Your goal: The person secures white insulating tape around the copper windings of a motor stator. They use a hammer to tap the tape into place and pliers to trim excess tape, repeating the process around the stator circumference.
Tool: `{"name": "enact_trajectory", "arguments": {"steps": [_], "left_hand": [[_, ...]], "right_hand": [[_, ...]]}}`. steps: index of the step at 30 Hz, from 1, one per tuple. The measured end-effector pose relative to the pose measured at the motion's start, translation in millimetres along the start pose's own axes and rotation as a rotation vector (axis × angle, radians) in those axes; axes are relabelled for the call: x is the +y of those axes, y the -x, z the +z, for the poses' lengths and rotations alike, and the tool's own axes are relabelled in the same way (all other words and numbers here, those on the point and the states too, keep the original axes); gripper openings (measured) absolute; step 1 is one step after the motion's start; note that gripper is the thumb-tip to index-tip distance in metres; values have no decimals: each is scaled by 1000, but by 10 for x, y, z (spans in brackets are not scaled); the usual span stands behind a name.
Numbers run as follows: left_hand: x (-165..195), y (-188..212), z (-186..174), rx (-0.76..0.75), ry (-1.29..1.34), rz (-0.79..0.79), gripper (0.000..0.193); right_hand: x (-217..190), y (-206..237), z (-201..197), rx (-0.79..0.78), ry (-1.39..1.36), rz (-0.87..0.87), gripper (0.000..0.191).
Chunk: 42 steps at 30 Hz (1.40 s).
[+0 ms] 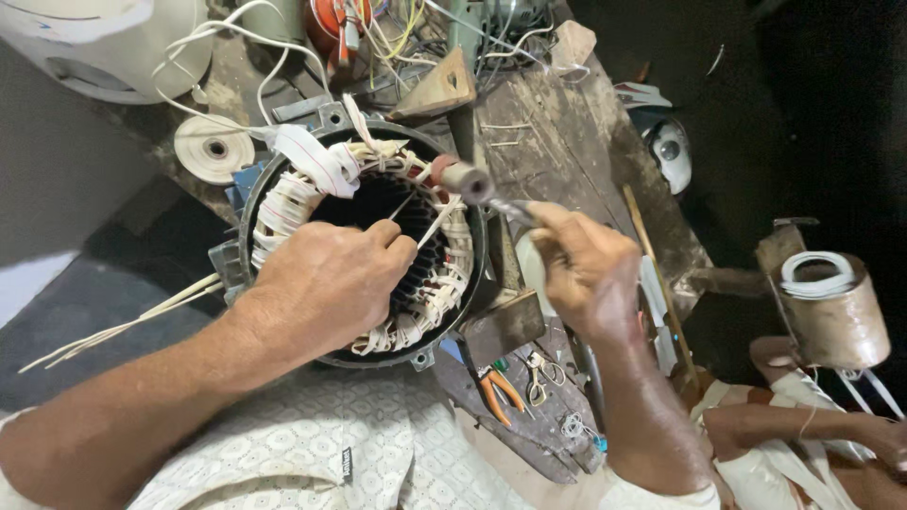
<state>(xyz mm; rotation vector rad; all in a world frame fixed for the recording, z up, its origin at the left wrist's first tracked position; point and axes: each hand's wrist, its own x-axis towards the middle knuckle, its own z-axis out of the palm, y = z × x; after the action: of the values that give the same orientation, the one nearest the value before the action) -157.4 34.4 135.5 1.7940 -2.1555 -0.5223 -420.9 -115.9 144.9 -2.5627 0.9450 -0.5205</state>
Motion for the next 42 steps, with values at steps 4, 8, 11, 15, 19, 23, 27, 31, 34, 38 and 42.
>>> {"name": "enact_trajectory", "arguments": {"steps": [4,8,11,15,19,23,27,31,34,38,42], "left_hand": [[-28,-34,34,124,49,28,13],[-51,-75,80,107,46,28,14],[-48,-98,85,60,50,-3,12],[-39,-114,57,78,57,-6,13],[-33,-122,39,118,53,6,15],[-7,-117,63,69,18,-11,12],[45,-59,67,145,19,12,8],[104,-10,63,156,-52,43,10],[160,30,108,44,-112,9,15],[222,128,198,151,-154,88,19],[254,173,239,367,-149,245,13]], "right_hand": [[90,-150,-62,135,-369,204,38],[227,-293,-89,-157,109,160,47],[291,-340,-105,-106,-218,173,55],[258,-398,-112,-196,-16,169,50],[132,-464,-170,-164,-269,492,39],[62,-436,-56,-95,14,-42,22],[111,-240,-50,-8,58,59,25],[104,91,-39,162,-404,217,25],[86,346,68,333,-298,82,25],[112,656,117,286,-89,95,23],[-9,862,88,391,-174,51,23]]}}
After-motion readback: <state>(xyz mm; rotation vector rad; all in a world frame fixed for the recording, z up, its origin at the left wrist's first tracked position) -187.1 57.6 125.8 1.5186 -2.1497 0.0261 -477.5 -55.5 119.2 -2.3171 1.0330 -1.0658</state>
